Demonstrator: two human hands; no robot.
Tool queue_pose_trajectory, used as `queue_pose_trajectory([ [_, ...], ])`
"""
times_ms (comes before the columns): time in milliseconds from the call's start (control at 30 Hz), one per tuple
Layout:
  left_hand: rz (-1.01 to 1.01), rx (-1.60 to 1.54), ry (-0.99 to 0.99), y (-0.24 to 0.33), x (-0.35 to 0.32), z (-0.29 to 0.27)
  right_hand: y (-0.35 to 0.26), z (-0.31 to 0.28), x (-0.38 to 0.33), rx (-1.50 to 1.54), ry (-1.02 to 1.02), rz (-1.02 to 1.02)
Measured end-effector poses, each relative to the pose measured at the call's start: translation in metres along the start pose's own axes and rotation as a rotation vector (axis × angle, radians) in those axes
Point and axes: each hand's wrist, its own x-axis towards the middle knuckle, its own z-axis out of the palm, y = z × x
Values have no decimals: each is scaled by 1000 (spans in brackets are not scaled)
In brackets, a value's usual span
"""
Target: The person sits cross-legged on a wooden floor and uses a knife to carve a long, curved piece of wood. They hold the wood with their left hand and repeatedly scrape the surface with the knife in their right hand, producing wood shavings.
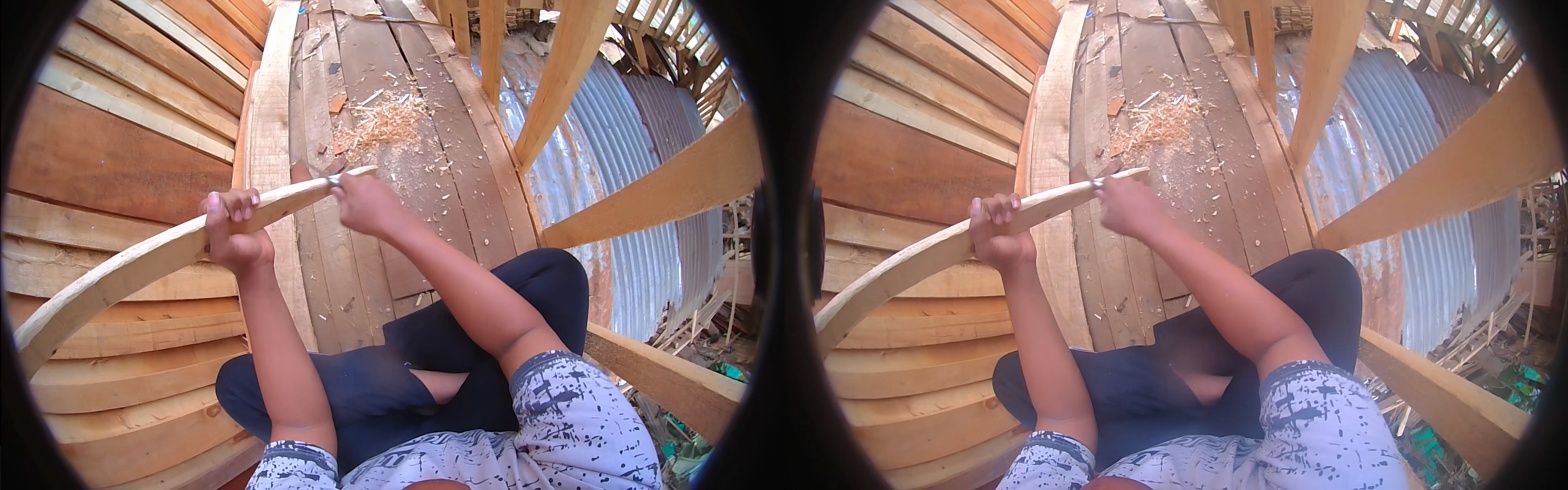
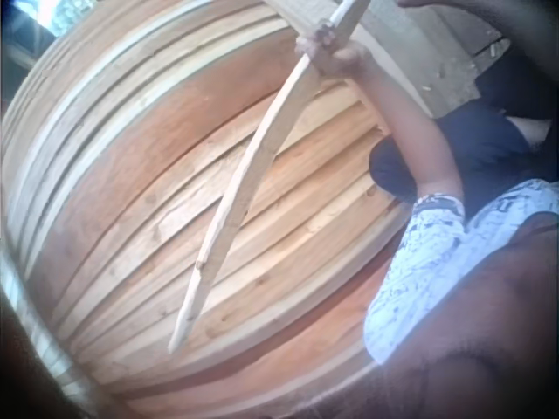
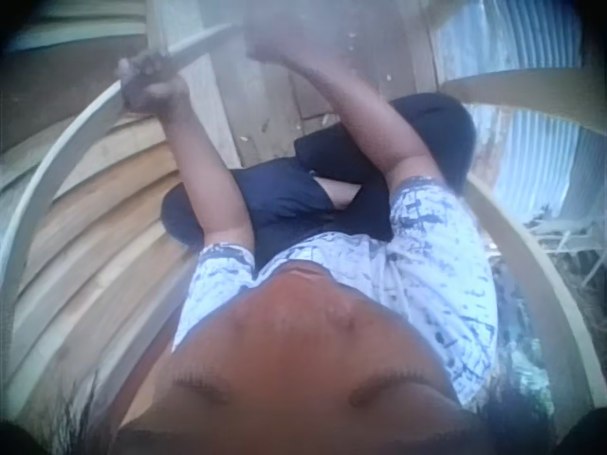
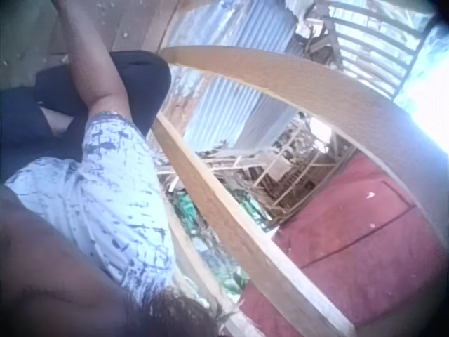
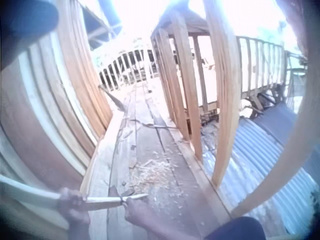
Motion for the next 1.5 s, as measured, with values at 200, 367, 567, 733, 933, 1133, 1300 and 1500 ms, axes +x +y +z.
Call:
queue_pose_trajectory([
  [200,-65,-60,-17,-6,8,-3,65,8,14,-78,60,248],
  [367,-13,-49,-13,-3,3,-3,-7,3,-1,-42,6,-15],
  [567,-36,-89,-57,-6,9,-13,60,7,16,-52,15,253],
  [733,-13,-85,-86,-6,11,-9,-8,6,-2,24,28,34],
  [933,30,-94,-201,-10,8,-5,37,-9,15,34,-44,328],
  [1133,67,-117,-346,-13,11,6,16,-1,7,62,108,187],
  [1300,104,-125,-481,-14,14,-1,23,-26,16,100,-79,351],
  [1500,61,-145,-616,-11,19,-2,29,-33,21,112,-196,303],
])
